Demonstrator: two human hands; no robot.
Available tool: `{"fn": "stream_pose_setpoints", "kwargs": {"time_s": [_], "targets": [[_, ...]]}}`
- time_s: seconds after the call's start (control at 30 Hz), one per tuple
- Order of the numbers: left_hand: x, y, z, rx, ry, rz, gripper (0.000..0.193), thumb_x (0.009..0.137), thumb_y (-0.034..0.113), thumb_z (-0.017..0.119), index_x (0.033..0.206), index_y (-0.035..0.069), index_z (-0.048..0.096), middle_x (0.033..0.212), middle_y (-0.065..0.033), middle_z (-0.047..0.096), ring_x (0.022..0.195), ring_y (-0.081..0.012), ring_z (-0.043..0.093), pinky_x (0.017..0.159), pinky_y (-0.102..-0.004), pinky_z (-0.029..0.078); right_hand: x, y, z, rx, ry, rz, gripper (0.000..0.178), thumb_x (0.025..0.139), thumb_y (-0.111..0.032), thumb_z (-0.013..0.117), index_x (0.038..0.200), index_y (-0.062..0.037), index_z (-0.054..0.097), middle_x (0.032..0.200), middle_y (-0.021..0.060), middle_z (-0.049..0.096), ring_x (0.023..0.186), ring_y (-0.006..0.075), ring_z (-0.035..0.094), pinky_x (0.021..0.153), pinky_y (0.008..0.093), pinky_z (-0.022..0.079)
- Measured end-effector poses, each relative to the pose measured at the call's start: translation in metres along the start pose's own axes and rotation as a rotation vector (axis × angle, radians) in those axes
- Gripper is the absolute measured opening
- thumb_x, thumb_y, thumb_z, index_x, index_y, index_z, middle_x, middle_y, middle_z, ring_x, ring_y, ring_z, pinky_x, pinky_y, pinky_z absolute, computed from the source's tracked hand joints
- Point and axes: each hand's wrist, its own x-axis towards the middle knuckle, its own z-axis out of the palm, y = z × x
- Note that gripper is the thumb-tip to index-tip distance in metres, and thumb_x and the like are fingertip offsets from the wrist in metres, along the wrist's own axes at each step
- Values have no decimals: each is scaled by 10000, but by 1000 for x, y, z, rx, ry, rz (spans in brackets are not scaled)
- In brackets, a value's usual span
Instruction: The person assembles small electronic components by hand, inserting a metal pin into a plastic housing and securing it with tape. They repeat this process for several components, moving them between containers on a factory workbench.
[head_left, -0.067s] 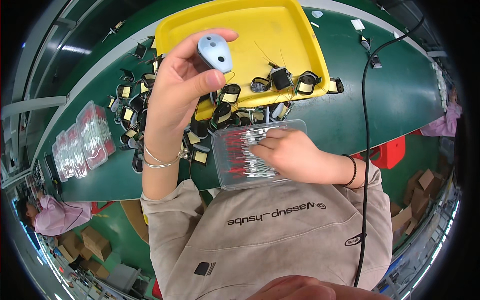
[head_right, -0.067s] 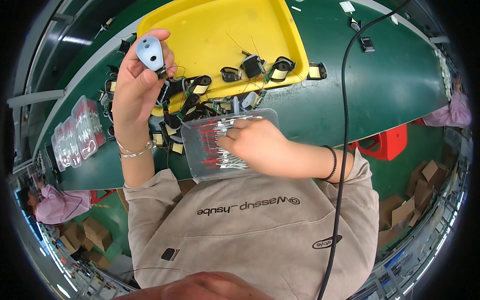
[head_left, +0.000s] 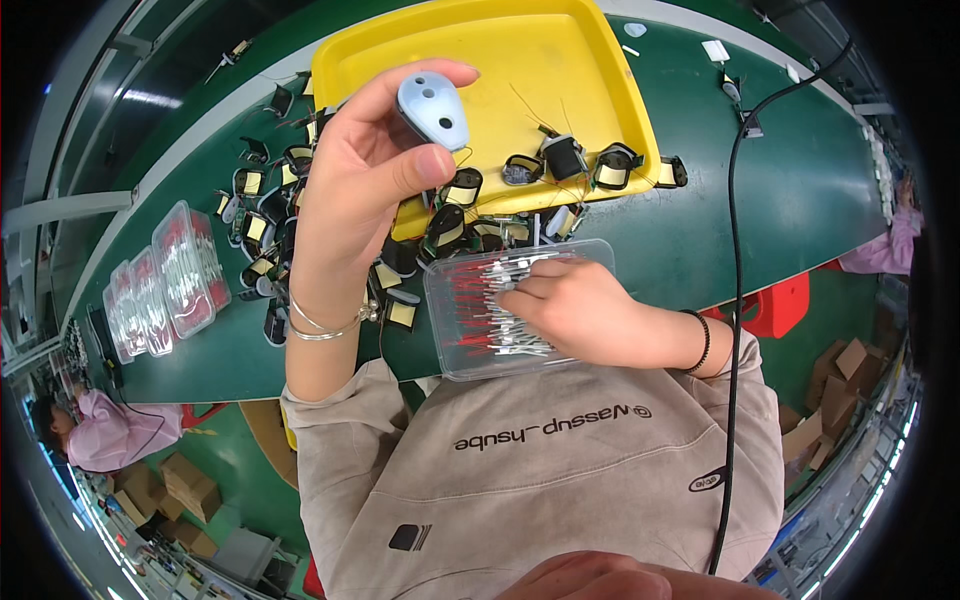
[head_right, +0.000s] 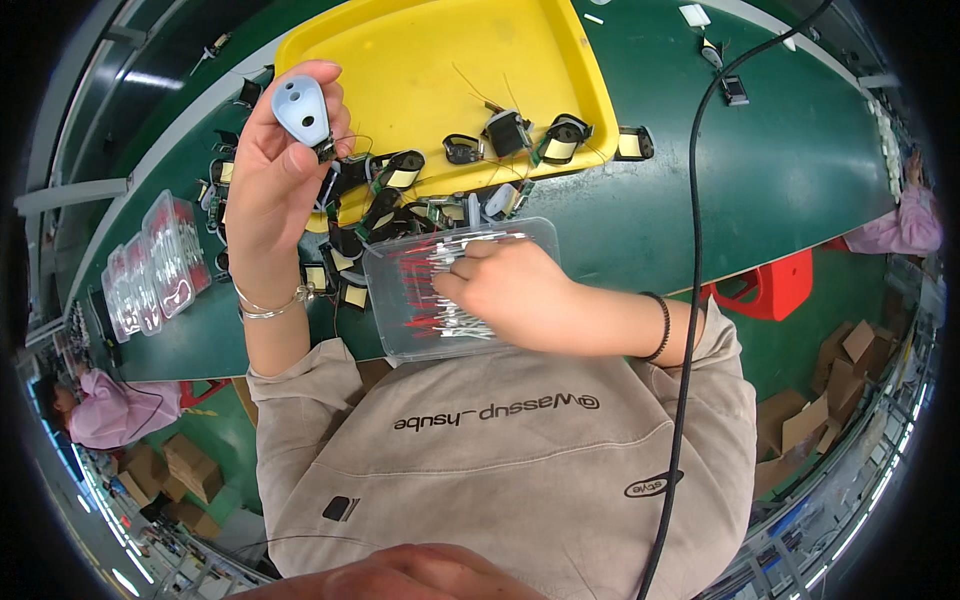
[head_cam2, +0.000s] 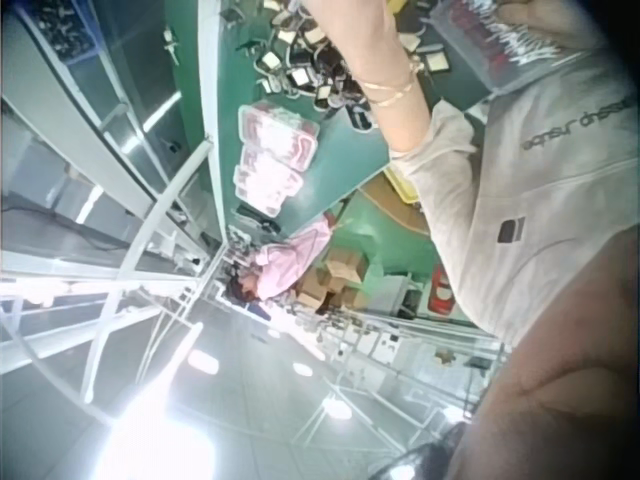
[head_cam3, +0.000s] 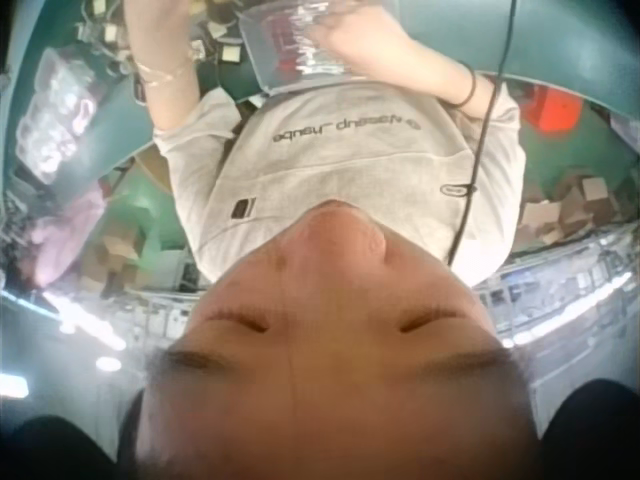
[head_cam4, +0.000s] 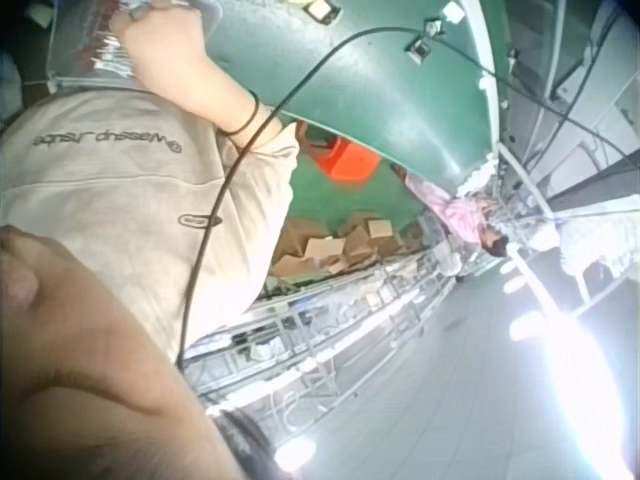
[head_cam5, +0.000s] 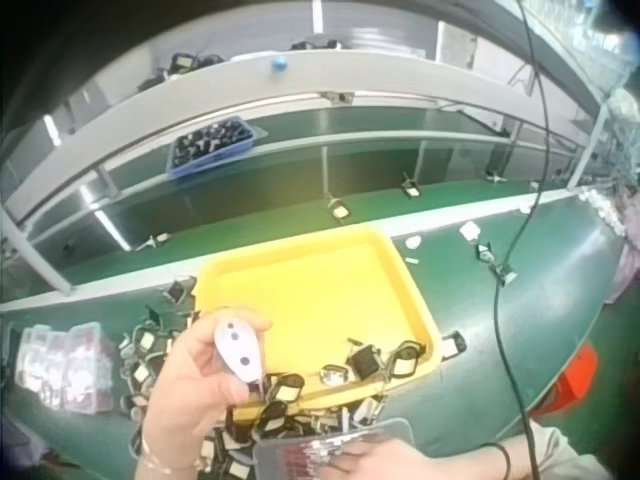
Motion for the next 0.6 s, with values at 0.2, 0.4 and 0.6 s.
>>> {"fn": "stream_pose_setpoints", "kwargs": {"time_s": [0.2, 0.4, 0.6], "targets": [[-14, 11, 7, 0, 100, 91, 533, 695, 76, 770, 1174, 9, 547, 1064, -88, 613, 1000, -142, 573, 832, -242, 459, 5, 0, -1, -23, -63, 68, 389, 653, -58, 612, 1040, -75, 592, 669, 50, 563, 688, 225, 595, 594, 337, 487], [-22, 33, 39, 87, 198, -4, 583, 729, 294, 769, 1155, 40, 464, 918, -48, 598, 874, -156, 546, 795, -271, 418, 3, -1, -9, 54, 19, 55, 459, 667, -40, 592, 1122, -77, 547, 680, 73, 575, 682, 253, 602, 578, 362, 488], [-12, 57, 76, 80, 80, -86, 603, 672, 252, 824, 1117, 41, 475, 891, -59, 602, 874, -135, 579, 798, -238, 423, -24, -6, -47, 100, 76, 14, 531, 688, -173, 702, 1186, -86, 540, 892, 83, 619, 813, 258, 620, 694, 341, 515]]}}
